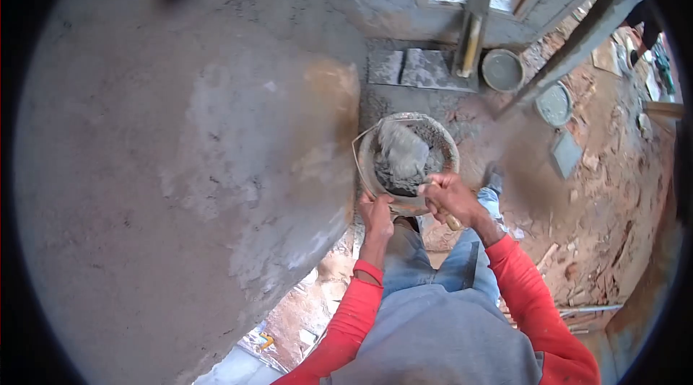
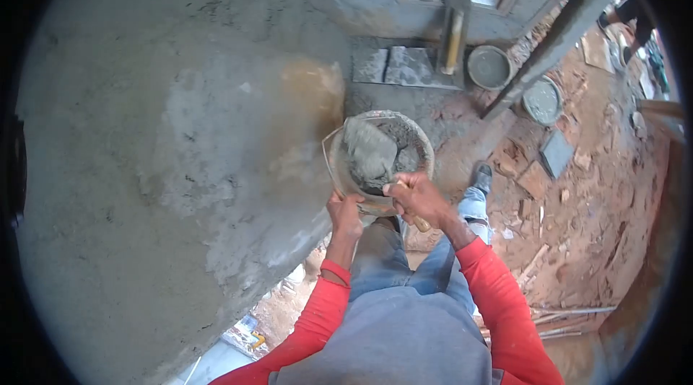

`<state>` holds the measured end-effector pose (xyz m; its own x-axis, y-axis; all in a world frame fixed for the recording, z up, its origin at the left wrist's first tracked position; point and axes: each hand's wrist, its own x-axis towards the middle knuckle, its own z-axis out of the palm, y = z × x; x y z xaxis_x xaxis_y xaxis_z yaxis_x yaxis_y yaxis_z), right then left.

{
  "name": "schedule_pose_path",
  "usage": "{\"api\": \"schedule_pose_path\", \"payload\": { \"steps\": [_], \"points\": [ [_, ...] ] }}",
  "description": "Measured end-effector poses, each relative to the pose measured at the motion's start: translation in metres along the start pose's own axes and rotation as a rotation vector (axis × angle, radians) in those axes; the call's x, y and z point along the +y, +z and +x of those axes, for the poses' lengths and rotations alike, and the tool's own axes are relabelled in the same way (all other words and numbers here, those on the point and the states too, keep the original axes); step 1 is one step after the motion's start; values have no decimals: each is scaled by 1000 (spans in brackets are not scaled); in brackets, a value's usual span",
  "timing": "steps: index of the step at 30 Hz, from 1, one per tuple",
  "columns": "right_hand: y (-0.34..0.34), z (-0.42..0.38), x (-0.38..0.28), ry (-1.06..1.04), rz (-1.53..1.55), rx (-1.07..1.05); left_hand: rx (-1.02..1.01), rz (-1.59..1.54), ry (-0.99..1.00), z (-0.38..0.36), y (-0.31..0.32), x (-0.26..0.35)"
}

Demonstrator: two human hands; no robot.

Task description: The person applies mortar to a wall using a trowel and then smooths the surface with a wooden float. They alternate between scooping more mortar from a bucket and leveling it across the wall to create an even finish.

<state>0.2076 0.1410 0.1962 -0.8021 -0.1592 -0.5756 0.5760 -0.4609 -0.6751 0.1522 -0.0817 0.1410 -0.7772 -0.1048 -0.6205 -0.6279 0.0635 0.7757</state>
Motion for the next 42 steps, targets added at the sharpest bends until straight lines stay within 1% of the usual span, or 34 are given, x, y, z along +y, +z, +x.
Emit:
{"api": "schedule_pose_path", "payload": {
  "steps": [1,4,5,7,10,12,13,14,15,17,18,19,20,21,22,23,25,26,27,28,29,31,32,34,35,36,37,38,39,40,41,42],
  "points": [
    [5,-4,-14,9,123,-9,-25,-64,-41,5,-11,-13],
    [9,12,-68,-187,295,34,29,-41,-127,14,-33,-22],
    [11,17,-88,-288,272,114,5,5,-69,21,-50,-32],
    [22,32,-128,-489,234,275,22,67,-66,12,-78,-24],
    [62,69,-180,-813,96,774,36,126,-43,4,-126,-21],
    [83,123,-194,-967,-14,1114,79,56,-30,-13,-149,-7],
    [96,157,-199,-1040,-64,1288,112,102,-25,-16,-167,-6],
    [119,194,-209,-1090,3,1362,142,146,-20,-17,-182,-7],
    [145,238,-215,-1129,68,1432,163,95,-80,-19,-196,-8],
    [212,325,-212,-928,-90,1120,230,59,-108,-27,-195,7],
    [241,337,-204,-1023,-219,778,266,58,-132,-34,-199,16],
    [276,307,-191,-1166,-436,718,336,12,-76,-30,-190,19],
    [289,246,-194,-1208,-356,562,281,25,-40,-9,-185,18],
    [301,188,-182,-1201,-271,400,245,50,-35,-4,-197,10],
    [294,161,-151,-1079,-280,347,211,81,-37,-13,-206,3],
    [272,139,-130,-981,-292,304,244,54,-6,-11,-194,8],
    [203,121,-66,-758,-534,303,263,69,14,0,-182,-1],
    [159,107,-35,-533,-873,306,273,80,26,5,-177,-5],
    [123,83,-33,-256,-1073,118,243,167,57,7,-169,-3],
    [83,68,-9,-295,-1215,40,219,234,75,7,-160,-2],
    [57,57,18,-330,-1347,-43,194,309,90,5,-151,1],
    [38,48,40,-113,-1433,78,138,479,173,5,-131,-3],
    [33,45,49,-11,-1467,141,117,520,155,-5,-116,9],
    [20,56,74,91,-1224,56,79,585,142,-28,-71,42],
    [17,55,90,148,-1095,9,92,613,196,-26,-65,29],
    [15,55,98,196,-962,-34,90,593,203,-23,-56,26],
    [14,30,58,249,-814,-58,90,574,204,-19,-49,24],
    [14,10,51,251,-715,-67,90,564,182,-26,-50,18],
    [7,-7,44,249,-625,-63,40,262,166,-27,-44,10],
    [-2,-20,39,237,-546,-46,32,184,118,-29,-37,5],
    [4,-29,37,173,-427,47,25,108,72,-32,-34,2],
    [2,-30,30,192,-368,45,17,30,40,-27,-28,2]
  ]
}}
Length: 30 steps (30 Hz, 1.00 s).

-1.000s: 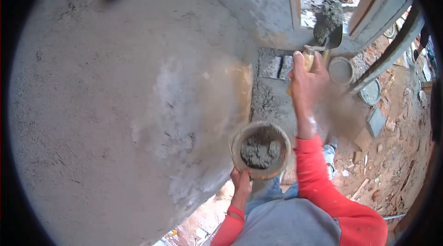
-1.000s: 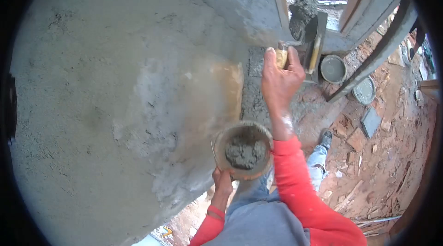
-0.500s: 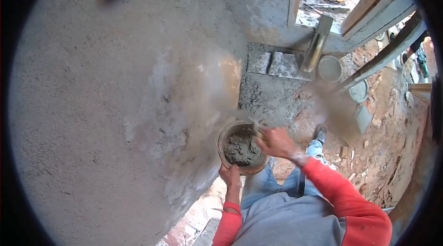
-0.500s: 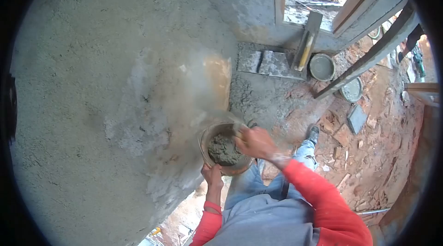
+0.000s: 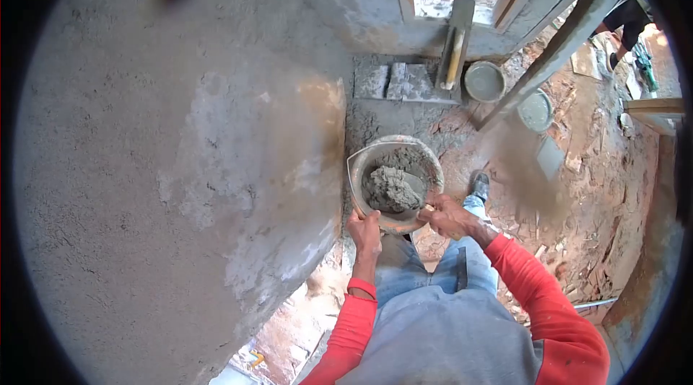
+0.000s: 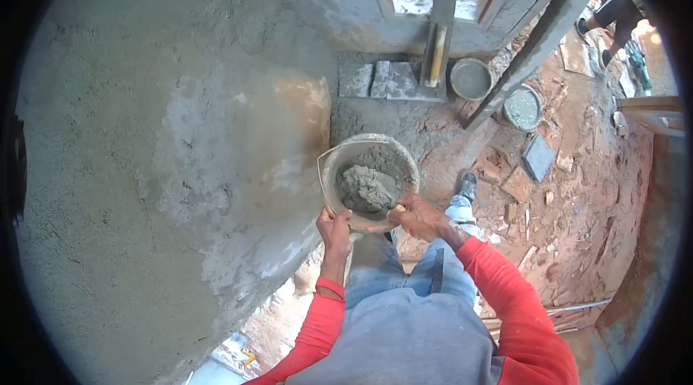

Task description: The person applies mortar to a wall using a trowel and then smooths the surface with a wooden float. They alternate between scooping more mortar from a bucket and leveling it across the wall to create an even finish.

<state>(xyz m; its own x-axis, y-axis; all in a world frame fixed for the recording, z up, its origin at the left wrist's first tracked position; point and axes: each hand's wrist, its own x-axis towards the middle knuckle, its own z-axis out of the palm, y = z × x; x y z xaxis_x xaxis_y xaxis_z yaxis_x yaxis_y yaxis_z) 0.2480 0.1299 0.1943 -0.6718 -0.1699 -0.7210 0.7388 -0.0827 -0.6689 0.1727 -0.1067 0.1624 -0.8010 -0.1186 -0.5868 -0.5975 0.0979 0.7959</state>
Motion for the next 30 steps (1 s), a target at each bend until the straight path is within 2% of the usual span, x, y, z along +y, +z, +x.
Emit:
{"api": "schedule_pose_path", "payload": {
  "steps": [2,6,9,11,13,16,18,19,21,22,24,25,26,27,28,29,30],
  "points": [
    [-5,-3,-12,43,125,-44,25,-42,-51,4,4,-10],
    [-23,0,-65,-188,526,-57,32,-114,-79,3,1,-13],
    [-44,11,-111,-362,699,53,62,-51,-62,4,-25,-14],
    [-62,26,-135,-605,658,239,73,14,-48,6,-48,-9],
    [-68,28,-178,-769,597,563,52,81,-58,1,-76,8],
    [-70,56,-239,-839,602,1087,80,135,31,1,-125,10],
    [-70,111,-269,-861,428,1514,134,226,53,-6,-149,24],
    [-70,143,-286,-864,338,1724,135,285,132,-10,-158,34],
    [-39,207,-346,-811,349,1862,194,253,60,-2,-176,34],
    [-29,280,-362,-886,257,1723,204,220,31,-5,-178,35],
    [3,309,-372,-1050,-252,996,185,229,-17,5,-186,14],
    [29,276,-348,-1106,-267,813,175,240,-35,15,-195,10],
    [56,225,-321,-1185,-304,640,204,284,37,35,-187,11],
    [74,193,-279,-1244,-245,613,233,322,95,47,-177,8],
    [78,154,-236,-979,-264,385,266,381,122,44,-176,1],
    [79,132,-189,-768,-415,316,268,363,177,47,-174,-10],
    [70,117,-154,-561,-563,244,268,338,239,59,-152,7]
  ]
}}
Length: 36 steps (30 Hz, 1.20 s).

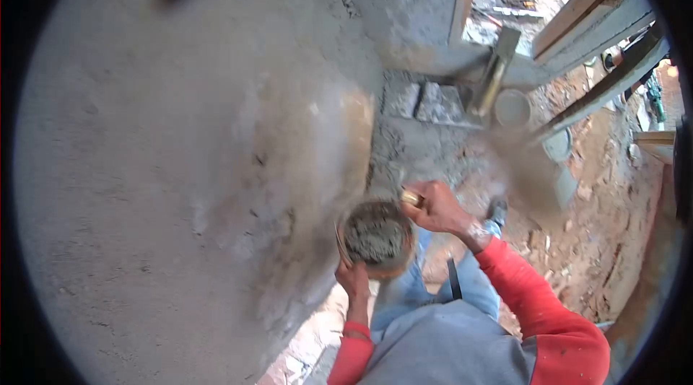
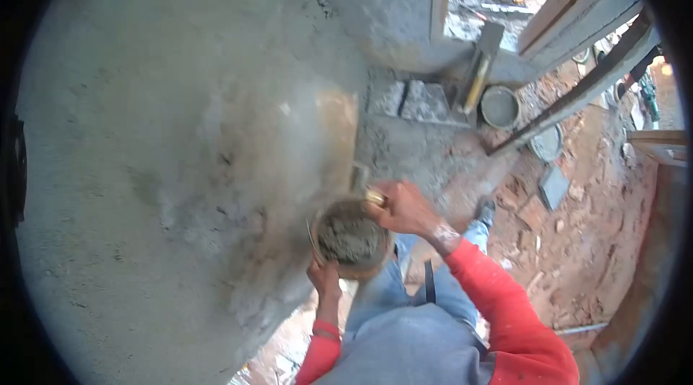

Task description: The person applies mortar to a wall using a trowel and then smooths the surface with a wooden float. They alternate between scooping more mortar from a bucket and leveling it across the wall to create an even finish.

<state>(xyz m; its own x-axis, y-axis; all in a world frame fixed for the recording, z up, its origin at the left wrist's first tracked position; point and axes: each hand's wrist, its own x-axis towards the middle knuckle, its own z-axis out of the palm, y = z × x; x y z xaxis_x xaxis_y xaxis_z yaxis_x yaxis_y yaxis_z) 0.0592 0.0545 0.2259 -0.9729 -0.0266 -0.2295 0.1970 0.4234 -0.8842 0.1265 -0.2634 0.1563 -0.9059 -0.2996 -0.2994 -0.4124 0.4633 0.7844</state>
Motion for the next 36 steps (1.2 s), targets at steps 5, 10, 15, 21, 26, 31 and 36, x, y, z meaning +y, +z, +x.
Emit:
{"api": "schedule_pose_path", "payload": {
  "steps": [5,10,15,21,26,31,36],
  "points": [
    [-11,-69,100,104,-353,-261,-179,310,-46,-16,58,51],
    [-19,-104,96,36,-433,-305,-247,-128,-95,-37,107,69],
    [-104,-105,139,142,-768,-122,-338,-17,144,-74,146,114],
    [-94,-159,150,652,390,-392,-368,-56,38,-110,161,127],
    [-89,-187,119,677,743,-184,-347,-30,-71,-88,163,91],
    [-99,-130,97,408,1239,-107,-314,-339,-198,-84,149,68],
    [-164,-47,49,84,1077,405,-283,-311,-233,-67,86,53]
  ]
}}
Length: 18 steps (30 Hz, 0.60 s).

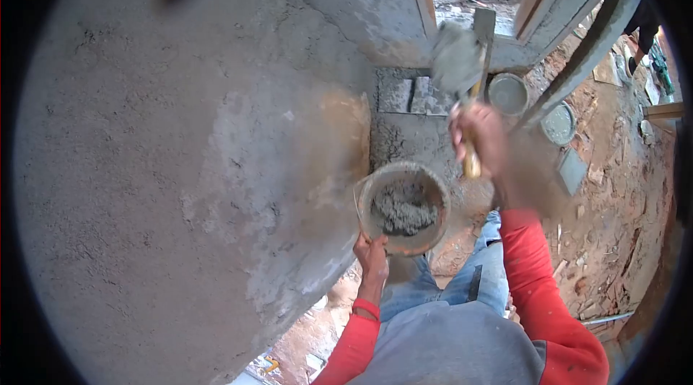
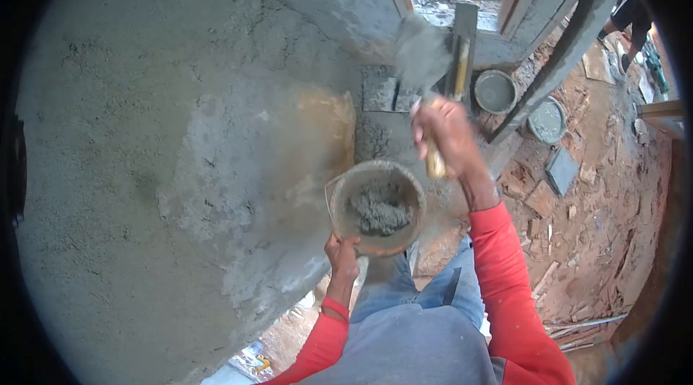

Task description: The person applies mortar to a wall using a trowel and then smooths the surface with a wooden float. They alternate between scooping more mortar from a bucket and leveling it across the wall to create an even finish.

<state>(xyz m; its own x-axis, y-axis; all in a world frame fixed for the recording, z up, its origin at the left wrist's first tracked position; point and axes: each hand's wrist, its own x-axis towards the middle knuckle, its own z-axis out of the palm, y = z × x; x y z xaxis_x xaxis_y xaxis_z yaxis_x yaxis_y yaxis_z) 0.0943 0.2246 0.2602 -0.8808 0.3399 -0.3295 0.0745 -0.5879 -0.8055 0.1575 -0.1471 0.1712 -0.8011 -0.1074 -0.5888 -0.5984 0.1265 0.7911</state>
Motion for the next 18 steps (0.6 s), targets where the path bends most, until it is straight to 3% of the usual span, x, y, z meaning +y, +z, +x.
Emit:
{"api": "schedule_pose_path", "payload": {
  "steps": [5,6,7,8,9,10,11,12,14,15,18],
  "points": [
    [59,95,-24,-465,-294,701,67,219,37,-16,-83,18],
    [71,123,-14,-542,-498,887,93,231,131,-19,-95,18],
    [84,153,4,-610,-700,1075,116,224,67,-19,-111,16],
    [113,191,26,-569,-723,1251,171,189,126,-19,-109,25],
    [140,234,66,-448,-967,1043,224,157,187,-20,-107,33],
    [167,276,104,-372,-1184,812,203,104,92,-23,-117,29],
    [193,251,109,-465,-1105,292,230,123,40,-25,-127,16],
    [210,199,112,-461,-1058,-84,261,150,-8,-17,-145,3],
    [201,75,113,-422,-781,-342,262,151,14,11,-134,-12],
    [181,24,128,-374,-817,-346,257,164,60,11,-130,-10],
    [112,-70,139,61,-1287,-567,231,324,221,38,-122,-19]
  ]
}}
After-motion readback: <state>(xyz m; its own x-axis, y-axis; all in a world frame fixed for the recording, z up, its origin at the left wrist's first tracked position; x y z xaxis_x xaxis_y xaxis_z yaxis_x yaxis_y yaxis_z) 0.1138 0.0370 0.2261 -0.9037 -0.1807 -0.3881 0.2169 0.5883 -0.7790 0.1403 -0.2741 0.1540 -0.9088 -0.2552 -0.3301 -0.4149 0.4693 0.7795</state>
